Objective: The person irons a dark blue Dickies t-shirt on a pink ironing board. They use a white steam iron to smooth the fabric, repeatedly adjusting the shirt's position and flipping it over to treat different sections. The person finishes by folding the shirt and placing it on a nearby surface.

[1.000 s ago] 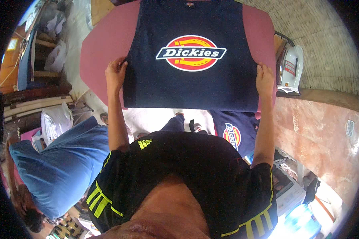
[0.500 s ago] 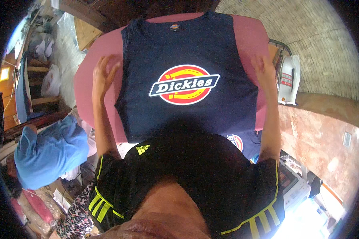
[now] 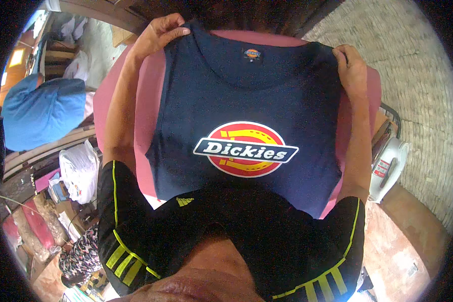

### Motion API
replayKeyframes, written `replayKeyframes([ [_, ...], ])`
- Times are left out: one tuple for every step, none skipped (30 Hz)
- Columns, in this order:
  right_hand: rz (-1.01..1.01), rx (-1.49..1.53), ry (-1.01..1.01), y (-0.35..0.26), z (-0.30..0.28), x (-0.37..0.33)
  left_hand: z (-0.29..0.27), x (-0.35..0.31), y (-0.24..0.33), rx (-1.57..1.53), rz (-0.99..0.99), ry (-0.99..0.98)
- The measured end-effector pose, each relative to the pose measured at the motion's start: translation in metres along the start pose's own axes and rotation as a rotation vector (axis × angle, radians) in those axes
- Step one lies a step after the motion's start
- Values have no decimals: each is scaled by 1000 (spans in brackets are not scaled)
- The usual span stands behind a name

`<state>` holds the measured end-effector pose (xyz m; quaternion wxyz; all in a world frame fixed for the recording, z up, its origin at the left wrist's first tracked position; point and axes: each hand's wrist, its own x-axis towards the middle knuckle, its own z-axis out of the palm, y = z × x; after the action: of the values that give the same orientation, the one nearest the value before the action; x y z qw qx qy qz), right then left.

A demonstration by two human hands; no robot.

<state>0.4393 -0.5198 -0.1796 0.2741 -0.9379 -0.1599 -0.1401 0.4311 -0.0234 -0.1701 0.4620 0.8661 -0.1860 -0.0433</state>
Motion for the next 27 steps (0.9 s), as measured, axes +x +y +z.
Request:
replayKeyframes([
  [-15, -101, -21, -1, -2, 1, 5, -4, 1, 39, 0, 47],
  [-138, -145, 60, -16, -2, 5, 9, -4, 3, 121, 35, 75],
  [-258, -189, 144, -43, 3, 8, 13, -1, 4, 204, 72, 100],
  [-380, -227, 229, -73, 12, 9, 13, -2, 5, 289, 107, 127],
  [-317, -112, 73, -104, 27, 3, 10, -3, 6, 255, 29, 88],
  [-250, 0, -82, -133, 44, -7, 7, -4, 8, 219, -47, 46],
  [-300, 114, -182, -158, 58, -13, 4, -2, 11, 181, -115, 4],
  [-351, 224, -285, -178, 71, -19, 3, -2, 11, 138, -182, -36],
  [-440, 146, -251, -194, 82, -27, -1, -5, 10, 202, -88, -29],
  [-530, 69, -215, -203, 91, -35, -5, -6, 7, 266, 6, -22],
  [-571, 22, -212, -209, 96, -42, -9, -10, 6, 331, 96, -13],
  [-573, 34, -236, -207, 99, -44, -13, -10, 4, 358, 131, -29],
  [-575, 46, -261, -198, 99, -46, -17, -6, 3, 384, 167, -45],
  [-581, 56, -291, -192, 98, -47, -18, -4, -1, 408, 199, -56],
  [-558, 99, -285, -190, 96, -45, -20, -9, -6, 336, 218, -21],
  [-555, 95, -293, -192, 96, -43, -20, -14, -10, 351, 211, 38],
  [-521, 51, -300, -189, 94, -43, -9, -6, -15, 334, 240, 82],
  [-505, 41, -312, -192, 95, -43, -4, -9, -18, 340, 236, 130],
  [-501, 32, -325, -196, 99, -40, 1, -12, -21, 494, 353, 286],
  [-575, -4, -292, -201, 101, -34, 6, -25, -10, 502, 250, 322],
  [-623, 10, -258, -209, 106, -30, 10, -46, 19, 516, 145, 353],
  [-679, 30, -217, -222, 113, -25, 15, -68, 46, 539, 38, 390],
  [-728, 8, -232, -235, 119, -18, 23, -95, 56, 556, 88, 470],
  [-771, -17, -247, -248, 125, -12, 36, -126, 64, 570, 144, 544],
  [-808, -47, -258, -256, 135, -8, 51, -160, 82, 587, -32, 461],
  [-845, -123, -142, -257, 146, -4, 70, -190, 99, 597, -192, 377],
  [-834, -149, -151, -255, 153, 4, 96, -218, 114, 614, -272, 353],
])
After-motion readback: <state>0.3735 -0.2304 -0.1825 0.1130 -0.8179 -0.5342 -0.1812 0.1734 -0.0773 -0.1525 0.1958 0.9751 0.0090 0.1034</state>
